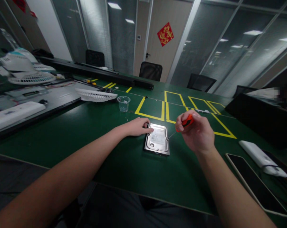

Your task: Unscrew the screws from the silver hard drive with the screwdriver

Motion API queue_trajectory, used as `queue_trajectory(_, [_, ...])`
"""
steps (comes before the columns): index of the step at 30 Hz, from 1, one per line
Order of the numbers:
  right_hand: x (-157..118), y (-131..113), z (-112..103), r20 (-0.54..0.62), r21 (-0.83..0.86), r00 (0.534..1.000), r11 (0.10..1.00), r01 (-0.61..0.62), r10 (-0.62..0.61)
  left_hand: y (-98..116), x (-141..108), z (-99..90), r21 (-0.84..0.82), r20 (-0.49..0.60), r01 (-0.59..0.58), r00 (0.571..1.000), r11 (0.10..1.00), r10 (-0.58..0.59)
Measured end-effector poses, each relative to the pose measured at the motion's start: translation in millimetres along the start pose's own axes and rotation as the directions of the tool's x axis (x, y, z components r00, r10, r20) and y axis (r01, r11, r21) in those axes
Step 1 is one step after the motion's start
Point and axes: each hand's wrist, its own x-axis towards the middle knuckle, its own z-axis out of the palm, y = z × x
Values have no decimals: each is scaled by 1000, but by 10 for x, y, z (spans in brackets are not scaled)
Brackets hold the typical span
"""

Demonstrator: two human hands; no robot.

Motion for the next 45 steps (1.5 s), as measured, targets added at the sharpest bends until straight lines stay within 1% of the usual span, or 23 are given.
queue_trajectory(4, [-8,-7,26,-9,8,1000,1000,-5,5,-10,1,4,-16,0,6,1000,1000,-6])
queue_trajectory(10, [-5,-3,32,-15,18,1000,1000,-11,11,-6,11,13,9,-18,-22,1000,1000,22])
queue_trajectory(22, [-6,24,7,-29,26,998,999,48,-48,18,-3,-3,12,-19,-5,1000,1000,5])
queue_trajectory(31, [3,19,3,-40,53,999,998,16,-14,27,-15,-12,-1,-5,8,1000,1000,-8])
queue_trajectory(36, [6,15,-1,-48,15,998,999,33,-33,28,-16,-13,-1,-9,1,1000,1000,-1])
queue_trajectory(45, [4,0,7,-35,58,999,998,12,-10,-5,7,24,27,-41,-24,999,999,25])
